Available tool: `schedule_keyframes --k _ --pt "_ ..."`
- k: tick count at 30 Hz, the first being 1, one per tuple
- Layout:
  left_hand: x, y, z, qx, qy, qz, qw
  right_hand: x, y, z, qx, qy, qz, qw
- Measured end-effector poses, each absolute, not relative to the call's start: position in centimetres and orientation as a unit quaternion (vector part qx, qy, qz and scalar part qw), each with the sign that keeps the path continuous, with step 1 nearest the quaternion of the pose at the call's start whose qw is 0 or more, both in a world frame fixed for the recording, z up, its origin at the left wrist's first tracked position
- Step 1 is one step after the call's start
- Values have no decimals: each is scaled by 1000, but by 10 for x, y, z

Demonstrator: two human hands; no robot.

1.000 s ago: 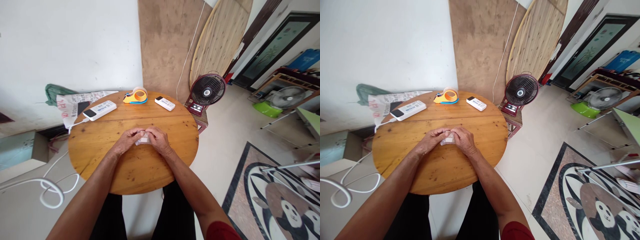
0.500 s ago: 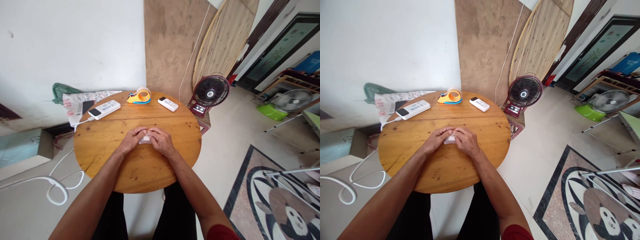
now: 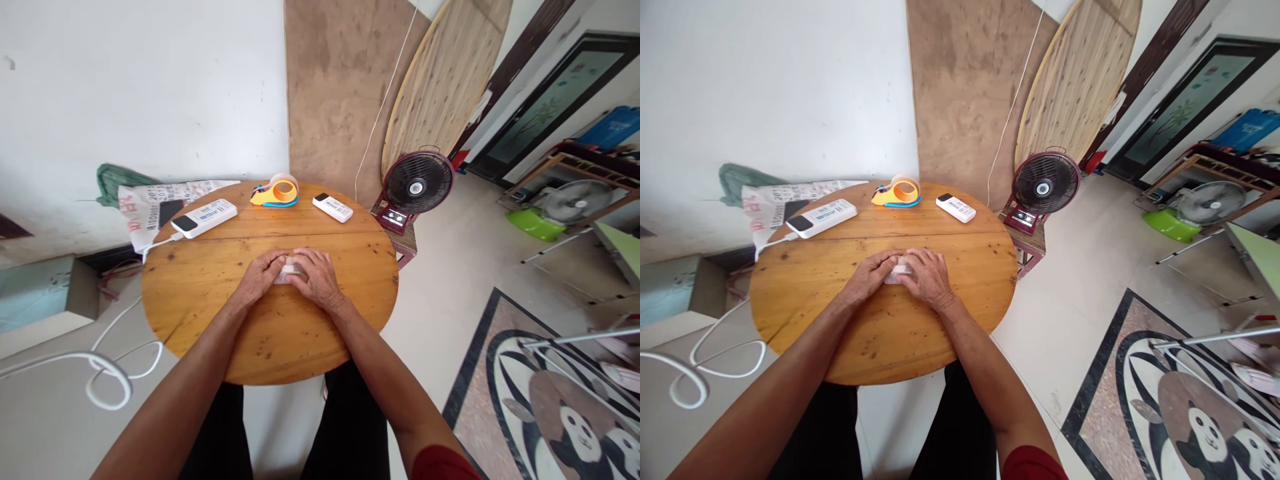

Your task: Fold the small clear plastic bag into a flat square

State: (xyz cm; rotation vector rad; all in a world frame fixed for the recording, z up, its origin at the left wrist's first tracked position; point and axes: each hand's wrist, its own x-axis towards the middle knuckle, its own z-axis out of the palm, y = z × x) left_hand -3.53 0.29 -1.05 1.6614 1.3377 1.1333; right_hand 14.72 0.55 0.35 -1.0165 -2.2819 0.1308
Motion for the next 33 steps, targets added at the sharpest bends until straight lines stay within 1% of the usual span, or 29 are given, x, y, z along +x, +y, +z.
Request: schedule_keyframes --k 5,11,15,18,21,23,26,29,33 --pt "-34 2 -8 633 514 442 374 151 4 6 -398 -827 82 388" --pt "-34 0 -1 638 493 437 399 150 5 6 -395 -824 99 394" --pt "-33 -1 0 621 492 441 421 149 10 0 -439 -790 132 407" --pt "-32 -1 0 608 494 446 434 149 17 -7 -470 -748 185 431" --pt "-32 0 0 602 498 449 434 147 27 -12 -481 -688 286 462" --pt "-32 0 1 602 496 449 436 145 34 -11 -489 -659 343 456" --pt "-32 0 3 607 487 453 434 140 46 -3 -483 -670 394 403" --pt "-32 1 2 603 482 455 444 136 58 6 -475 -693 399 367" --pt "-32 2 -3 579 493 463 455 133 67 9 -465 -711 381 364"
